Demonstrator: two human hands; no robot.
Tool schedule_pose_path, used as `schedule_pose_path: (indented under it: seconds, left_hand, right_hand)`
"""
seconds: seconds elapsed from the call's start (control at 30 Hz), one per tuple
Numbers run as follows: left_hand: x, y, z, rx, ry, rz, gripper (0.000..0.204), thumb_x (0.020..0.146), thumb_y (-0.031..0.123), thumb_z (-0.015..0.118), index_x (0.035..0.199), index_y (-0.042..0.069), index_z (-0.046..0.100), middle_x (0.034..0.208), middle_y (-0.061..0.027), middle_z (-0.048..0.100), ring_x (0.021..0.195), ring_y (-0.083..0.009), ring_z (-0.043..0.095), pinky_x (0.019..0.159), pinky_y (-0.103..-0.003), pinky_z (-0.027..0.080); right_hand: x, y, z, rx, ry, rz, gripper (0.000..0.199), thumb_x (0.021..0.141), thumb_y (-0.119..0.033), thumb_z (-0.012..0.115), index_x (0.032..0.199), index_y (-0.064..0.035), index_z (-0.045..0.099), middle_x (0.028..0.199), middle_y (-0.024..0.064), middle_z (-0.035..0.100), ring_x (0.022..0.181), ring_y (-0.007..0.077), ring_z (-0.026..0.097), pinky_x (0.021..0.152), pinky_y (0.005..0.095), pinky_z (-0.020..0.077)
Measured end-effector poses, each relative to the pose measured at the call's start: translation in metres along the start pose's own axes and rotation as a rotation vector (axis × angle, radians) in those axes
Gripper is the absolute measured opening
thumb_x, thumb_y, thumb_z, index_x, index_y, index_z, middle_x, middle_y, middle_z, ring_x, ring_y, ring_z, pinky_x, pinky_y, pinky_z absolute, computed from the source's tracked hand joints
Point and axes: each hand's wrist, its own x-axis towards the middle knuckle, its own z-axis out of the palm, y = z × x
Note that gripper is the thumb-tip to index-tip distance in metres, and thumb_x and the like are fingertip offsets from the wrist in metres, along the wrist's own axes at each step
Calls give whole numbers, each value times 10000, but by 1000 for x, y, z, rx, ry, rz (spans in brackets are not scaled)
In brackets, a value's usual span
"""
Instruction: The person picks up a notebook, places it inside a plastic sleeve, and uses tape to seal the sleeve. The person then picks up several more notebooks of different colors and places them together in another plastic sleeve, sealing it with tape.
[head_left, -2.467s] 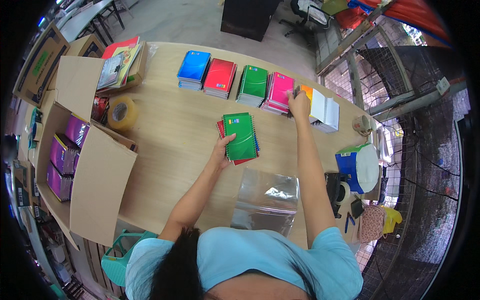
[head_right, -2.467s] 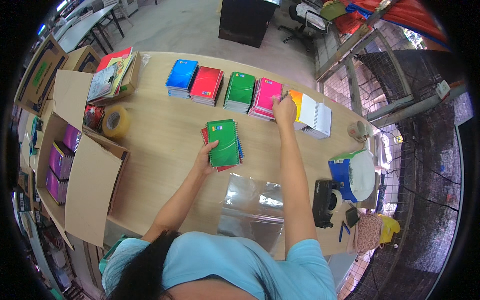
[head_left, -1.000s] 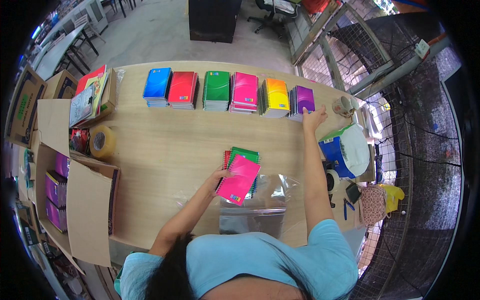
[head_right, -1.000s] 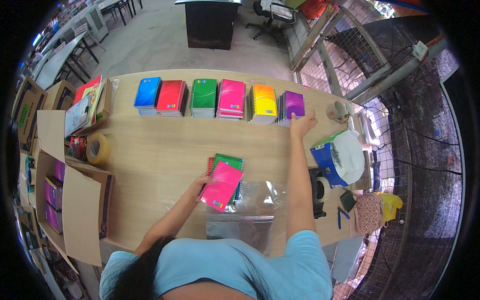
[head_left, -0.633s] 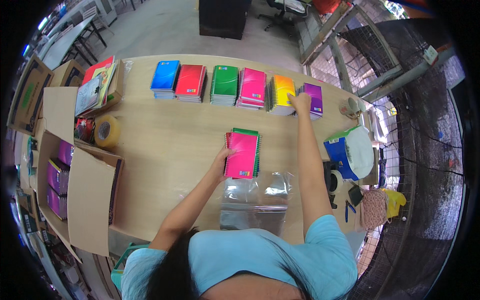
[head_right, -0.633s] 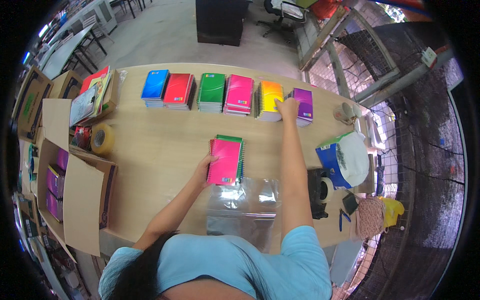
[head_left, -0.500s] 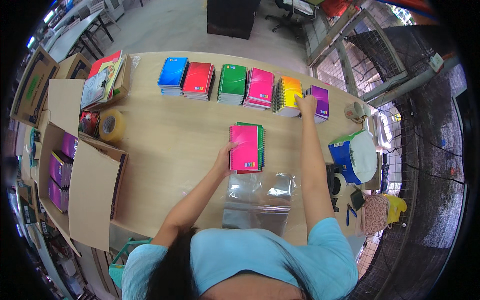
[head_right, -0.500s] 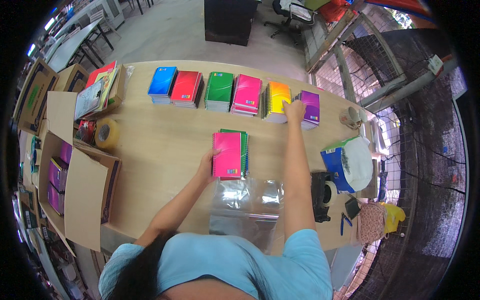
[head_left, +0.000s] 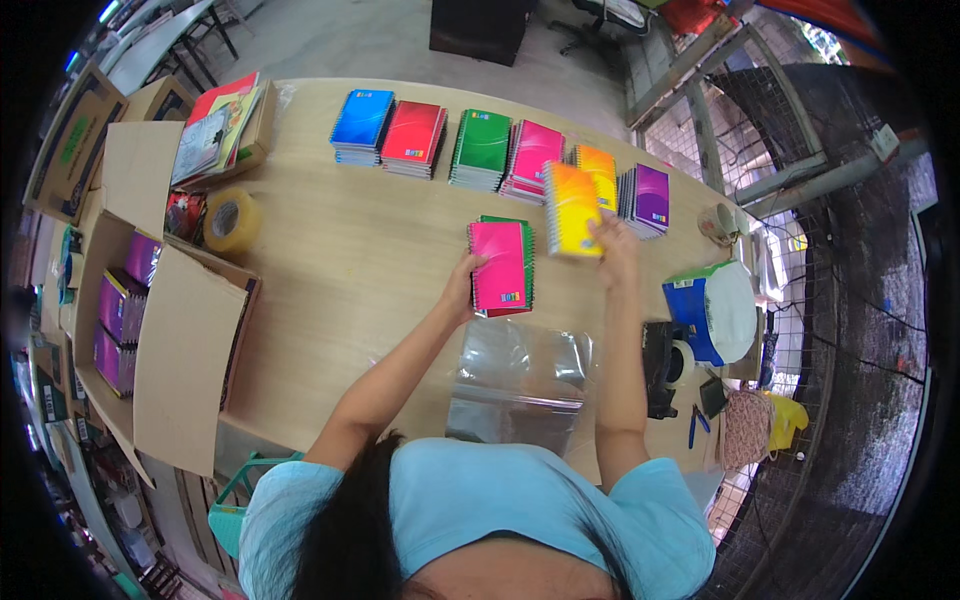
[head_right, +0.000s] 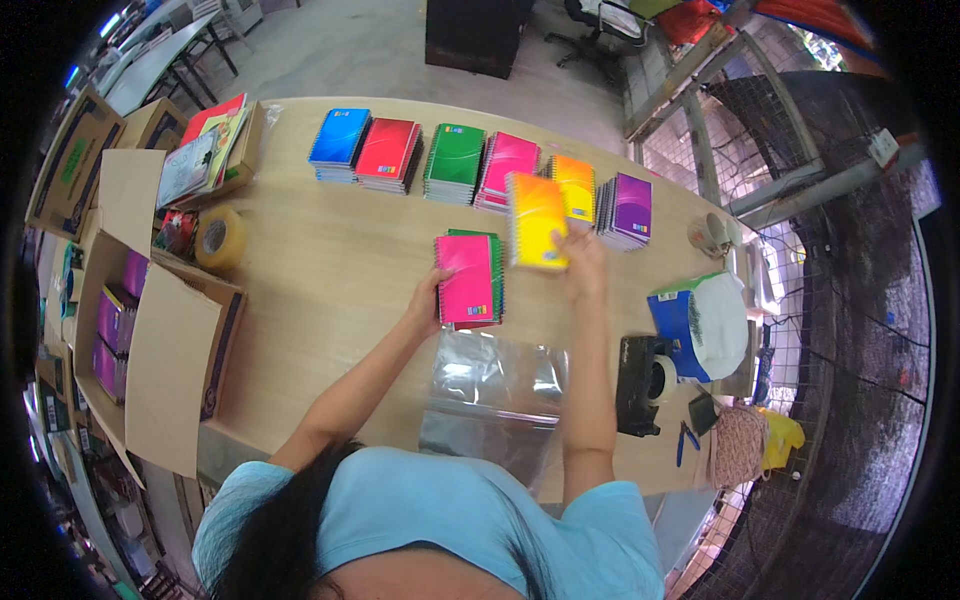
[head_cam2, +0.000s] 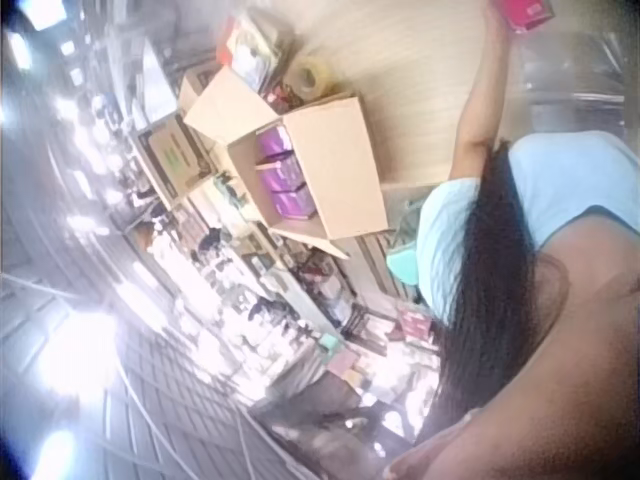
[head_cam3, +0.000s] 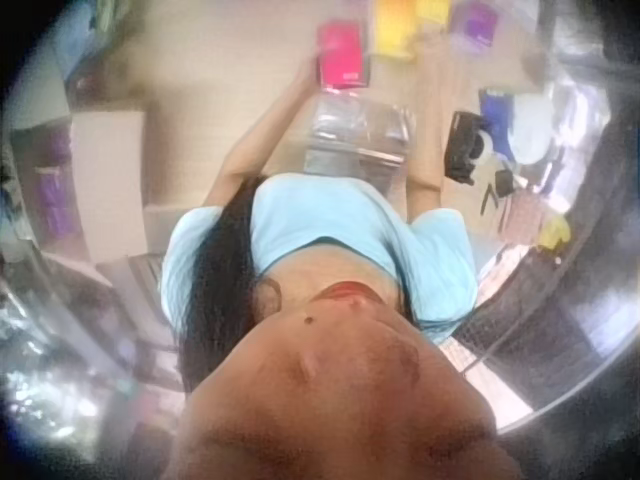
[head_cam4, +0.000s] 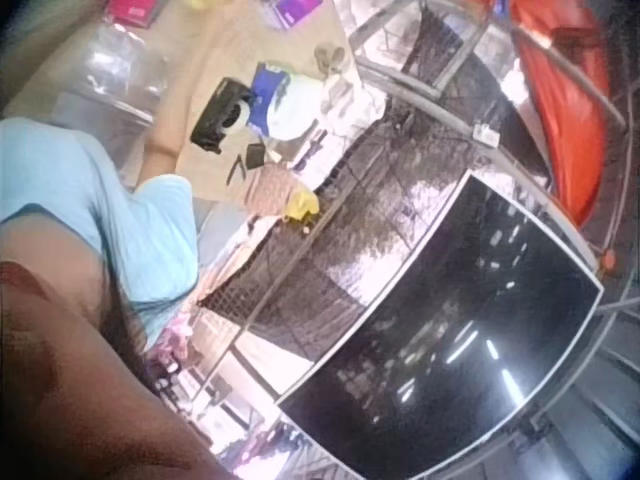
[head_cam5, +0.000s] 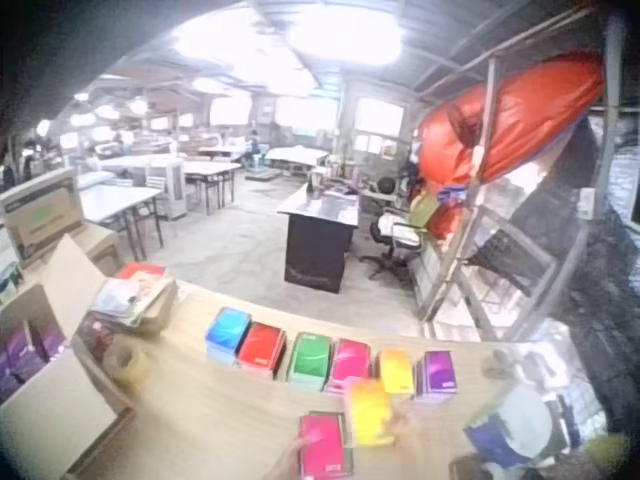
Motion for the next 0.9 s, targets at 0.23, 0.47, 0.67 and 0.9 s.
schedule_pose_path:
  seconds: [0.23, 0.47, 0.67, 0.9]
  left_hand:
    - [-18, -20, 3, 65, -151, -41, 550, 853, 173, 657, 1326, 4, 434, 1218, -160, 600, 1100, -287, 635, 916, -443, 555]
    - [-25, -26, 17, 169, -166, -74, 583, 781, 29, 696, 1299, 4, 430, 1155, -161, 622, 1020, -270, 664, 878, -417, 571]
    - [-44, -20, 10, 149, -79, -55, 572, 789, 22, 686, 1300, 4, 429, 1161, -153, 626, 1020, -276, 666, 874, -419, 574]
    - [-93, -24, 14, -86, -312, -439, 574, 888, 223, 697, 1355, -6, 454, 1264, -175, 606, 1102, -258, 648, 926, -396, 554]
  right_hand:
    - [-18, 30, -34, -1026, 202, -237, 398, 815, -110, 731, 1180, -15, 605, 1198, 190, 622, 1120, 321, 594, 922, 452, 480]
    - [66, -13, -168, -2131, 206, -632, 391, 896, -76, 527, 1279, -53, 599, 1328, 158, 564, 1309, 362, 463, 1032, 463, 410]
    - [-15, -58, -98, -1447, 313, -859, 377, 839, 58, 514, 1164, -42, 676, 1164, 167, 662, 1122, 336, 621, 958, 355, 479]
    - [-153, -55, -12, -652, -409, -599, 232, 700, -31, 671, 904, -85, 767, 1234, 139, 639, 1284, 342, 496, 1102, 462, 346]
